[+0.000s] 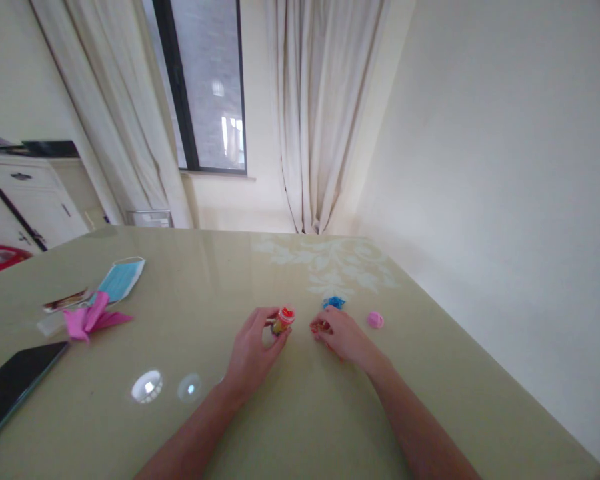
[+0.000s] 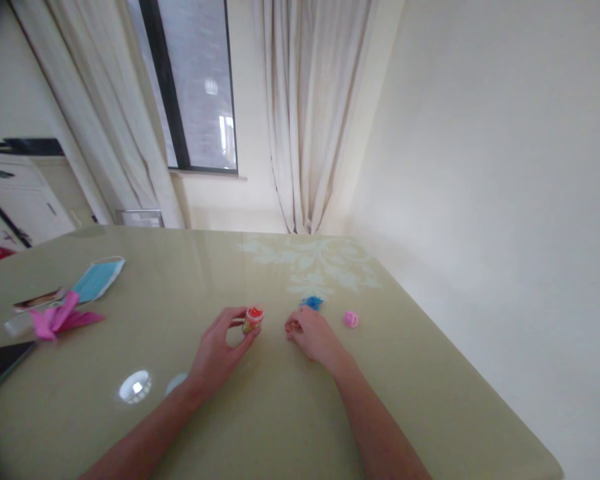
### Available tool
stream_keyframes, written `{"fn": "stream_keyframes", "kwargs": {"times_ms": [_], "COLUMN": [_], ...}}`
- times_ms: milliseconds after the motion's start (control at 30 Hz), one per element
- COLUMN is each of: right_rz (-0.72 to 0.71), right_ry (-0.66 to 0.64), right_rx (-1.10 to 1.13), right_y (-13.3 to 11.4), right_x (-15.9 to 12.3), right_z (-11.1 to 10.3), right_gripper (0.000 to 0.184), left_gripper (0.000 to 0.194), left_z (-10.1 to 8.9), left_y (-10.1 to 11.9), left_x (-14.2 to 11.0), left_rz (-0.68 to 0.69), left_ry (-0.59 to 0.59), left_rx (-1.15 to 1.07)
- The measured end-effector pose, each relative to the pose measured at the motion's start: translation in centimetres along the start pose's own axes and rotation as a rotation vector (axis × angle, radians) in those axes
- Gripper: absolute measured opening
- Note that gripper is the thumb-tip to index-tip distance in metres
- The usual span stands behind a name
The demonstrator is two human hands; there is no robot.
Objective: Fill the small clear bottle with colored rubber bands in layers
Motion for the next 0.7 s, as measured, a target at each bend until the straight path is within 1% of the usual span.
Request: {"fn": "stream_keyframes", "kwargs": {"times_ms": [200,333,433,567,633,700], "right_rz": [-0.063,-0.11,-0.146,-0.156,-0.146,-0.137], "right_ry": [0.035,0.03,0.018,0.021,0.028,0.061], "right_rx": [-0.019,-0.015,-0.001,0.022,0.085,0.228], "right_y": [-0.3,-0.9,-1.2,-1.2,-1.0,-1.0], "right_x": [0.1,0.2,0.3,0.3,0.4,0.5], "right_z": [0.2,0.4,0.5,0.5,0.3,-0.4], "right_gripper": [0.016,0.021,0.024,0.027,0.027,0.021], "left_gripper": [0.027,0.026,0.027,0.031,0.032,0.032], "left_z": [0.1,-0.1,-0.5,-1.0,-1.1,-1.0], "left_y": [0.1,0.5,1.1,1.5,1.5,1.5], "left_x": [-0.1,-0.1,0.0,0.0,-0.1,-0.1], "left_rz": [0.071,0.123,0.19,0.267,0.293,0.31], "left_ry": [-0.001,0.008,0.024,0.051,0.056,0.058], "left_rx": [0.075,0.124,0.185,0.256,0.286,0.314]}}
Point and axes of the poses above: each hand's wrist, its own x-axis towards the middle knuckle, its own z-axis out of the palm, y = z × x, the point moved 6 cm from there along x, towards the middle knuckle, and after that the axes turned 4 degrees about x, right-handed, at the moved point
